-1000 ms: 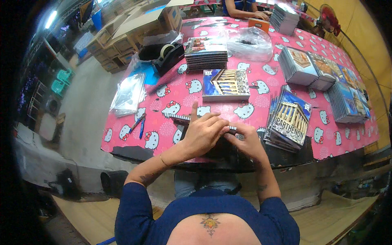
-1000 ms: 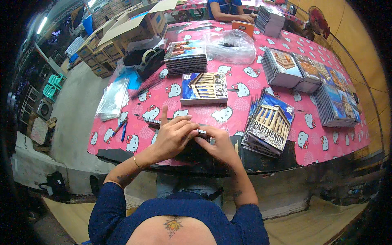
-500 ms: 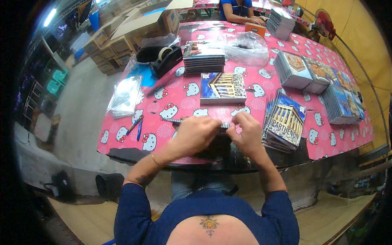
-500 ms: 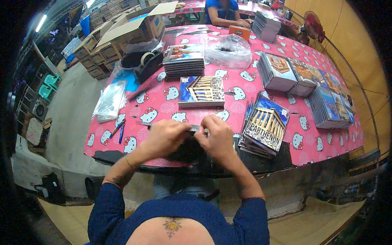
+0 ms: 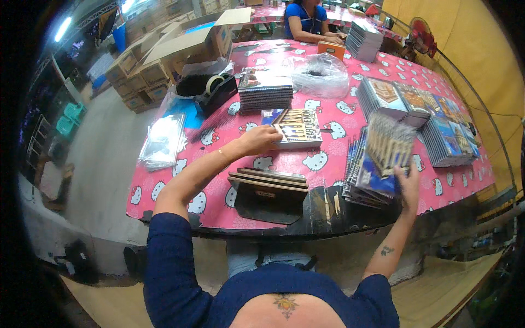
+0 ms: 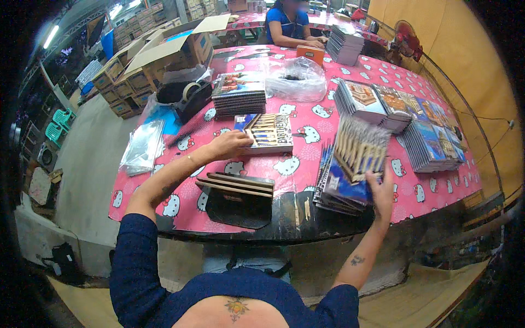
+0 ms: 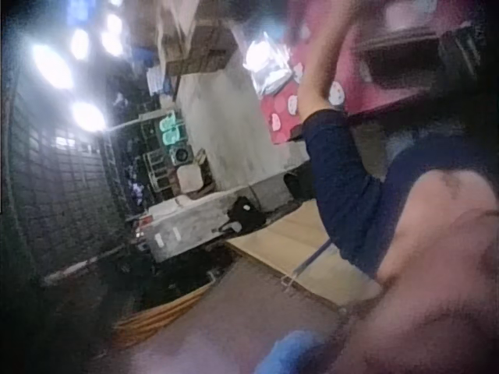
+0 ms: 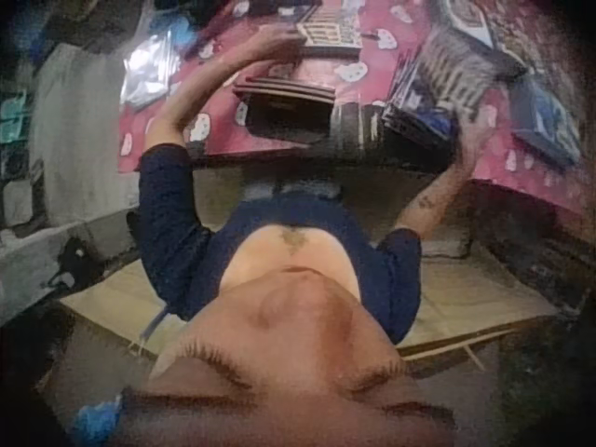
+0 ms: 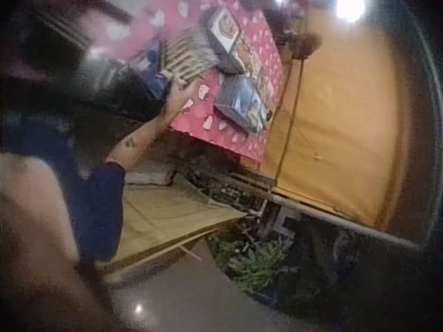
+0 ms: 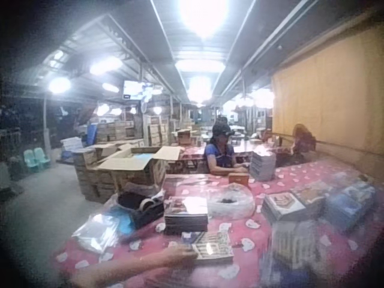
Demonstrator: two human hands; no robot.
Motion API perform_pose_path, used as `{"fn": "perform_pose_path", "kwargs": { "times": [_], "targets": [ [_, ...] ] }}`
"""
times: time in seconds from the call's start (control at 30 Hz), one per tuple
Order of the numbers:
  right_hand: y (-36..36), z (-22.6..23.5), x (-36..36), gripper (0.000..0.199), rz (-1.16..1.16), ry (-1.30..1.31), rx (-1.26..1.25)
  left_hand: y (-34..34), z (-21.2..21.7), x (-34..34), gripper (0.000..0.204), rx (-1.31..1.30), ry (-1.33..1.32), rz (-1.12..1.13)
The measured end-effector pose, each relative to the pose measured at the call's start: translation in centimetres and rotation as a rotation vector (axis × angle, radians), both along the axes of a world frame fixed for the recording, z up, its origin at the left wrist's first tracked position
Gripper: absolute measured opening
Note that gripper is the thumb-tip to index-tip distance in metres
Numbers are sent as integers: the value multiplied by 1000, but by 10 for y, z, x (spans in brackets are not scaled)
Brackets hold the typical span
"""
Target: The person picks up notebooks, inserts them into plastic sleeves, peels away the adhesive protective strips, and folds the flaps to seal the packaging by hand.
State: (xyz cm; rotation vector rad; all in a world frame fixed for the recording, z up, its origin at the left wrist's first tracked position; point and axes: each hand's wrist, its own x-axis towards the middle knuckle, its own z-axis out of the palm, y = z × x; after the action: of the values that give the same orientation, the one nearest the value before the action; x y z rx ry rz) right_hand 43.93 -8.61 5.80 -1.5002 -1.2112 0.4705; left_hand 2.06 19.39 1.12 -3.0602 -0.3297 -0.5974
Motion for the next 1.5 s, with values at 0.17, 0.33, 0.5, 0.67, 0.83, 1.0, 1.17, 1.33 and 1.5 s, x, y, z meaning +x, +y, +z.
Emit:
{"fn": "perform_pose_path", "kwargs": {
  "times": [0.17,0.33,0.5,0.67,0.83,1.0,1.17,1.33,1.5],
  "targets": [
    [18,-19,-28,62,-427,-704,-120,-4,10,-12,26,-379,24,173],
    [68,-17,-127,62,145,-251,150,-4,12,-8,26,-540,-3,281],
    [123,-61,-158,60,164,-132,-14,2,12,-9,27,-640,50,394],
    [147,-108,-155,59,99,-68,-75,-3,5,-7,27,-576,-20,452],
    [165,-109,-154,51,47,-217,-159,-7,7,3,26,-557,-69,490],
    [171,-99,-162,40,-30,-303,17,-9,1,-7,27,-610,-124,512],
    [188,-105,-151,52,149,204,8,-23,13,8,28,-540,-129,450],
    [180,-31,-196,65,439,710,84,-9,12,-13,23,-303,-23,461],
    [132,-12,-162,51,222,-101,223,-71,164,-9,21,-150,-109,263]
  ]
}}
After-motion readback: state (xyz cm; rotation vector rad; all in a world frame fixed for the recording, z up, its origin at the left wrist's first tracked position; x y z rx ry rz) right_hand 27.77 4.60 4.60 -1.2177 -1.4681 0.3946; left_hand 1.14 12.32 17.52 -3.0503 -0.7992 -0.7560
